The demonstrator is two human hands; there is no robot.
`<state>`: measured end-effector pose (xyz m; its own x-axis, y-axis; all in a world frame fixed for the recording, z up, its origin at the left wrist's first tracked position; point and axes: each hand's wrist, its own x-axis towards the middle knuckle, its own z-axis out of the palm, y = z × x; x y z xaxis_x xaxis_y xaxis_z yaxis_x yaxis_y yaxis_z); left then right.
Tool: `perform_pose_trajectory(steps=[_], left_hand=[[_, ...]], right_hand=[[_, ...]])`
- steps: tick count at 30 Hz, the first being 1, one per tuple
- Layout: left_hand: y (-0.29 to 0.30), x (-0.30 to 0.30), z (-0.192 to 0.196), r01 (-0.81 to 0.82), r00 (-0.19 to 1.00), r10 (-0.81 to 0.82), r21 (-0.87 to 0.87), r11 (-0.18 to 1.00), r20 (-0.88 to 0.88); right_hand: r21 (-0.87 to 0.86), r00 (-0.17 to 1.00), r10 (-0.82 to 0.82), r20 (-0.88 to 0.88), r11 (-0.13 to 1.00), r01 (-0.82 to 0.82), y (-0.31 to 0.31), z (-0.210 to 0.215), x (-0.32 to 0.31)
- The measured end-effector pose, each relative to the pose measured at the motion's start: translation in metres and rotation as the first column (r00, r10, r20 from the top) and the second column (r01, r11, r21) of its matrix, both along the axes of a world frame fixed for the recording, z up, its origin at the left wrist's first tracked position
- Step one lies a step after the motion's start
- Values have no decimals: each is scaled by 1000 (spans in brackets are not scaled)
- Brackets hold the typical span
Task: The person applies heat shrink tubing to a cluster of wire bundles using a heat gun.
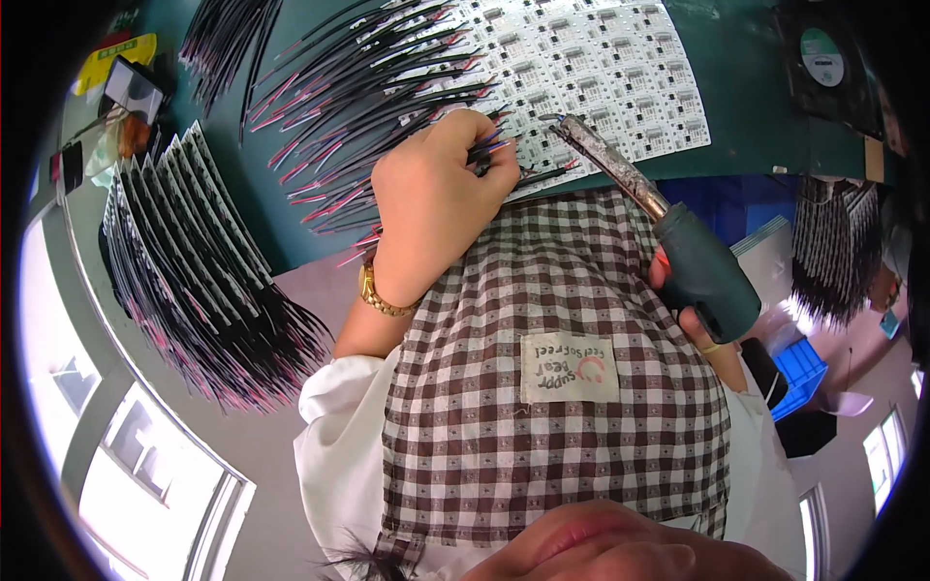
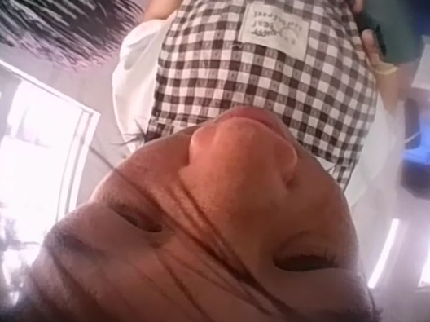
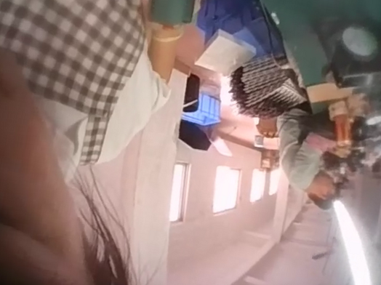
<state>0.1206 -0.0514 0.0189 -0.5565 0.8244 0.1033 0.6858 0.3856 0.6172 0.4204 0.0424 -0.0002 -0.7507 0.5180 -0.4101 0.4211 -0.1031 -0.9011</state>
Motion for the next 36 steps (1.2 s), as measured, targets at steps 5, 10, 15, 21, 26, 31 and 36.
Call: perform_pose_trajectory(steps=[5,10,15,21,26,31,36], left_hand=[[4,1,1,-12,1000,13,-34,999,26],[2,-1,1,-12,1000,12,-37,999,3],[8,0,2,11,1000,-11,-18,1000,-4],[-2,-4,0,4,1000,-4,-47,999,1],[10,-6,5,44,998,-42,-50,998,50],[9,-14,5,80,995,-75,-84,993,58],[10,-27,15,184,977,-164,-147,972,135]], right_hand=[[-174,996,-82,-35,982,75,1,12,-13],[106,946,107,-306,991,-78,6,2,-22],[24,991,48,-128,999,-46,6,17,-23],[-65,999,5,-36,998,-8,-3,12,-29],[-18,990,-136,27,991,136,-7,18,-12],[-199,983,-182,-4,964,178,-7,12,-13],[-129,991,-132,28,982,135,-6,9,-8]])
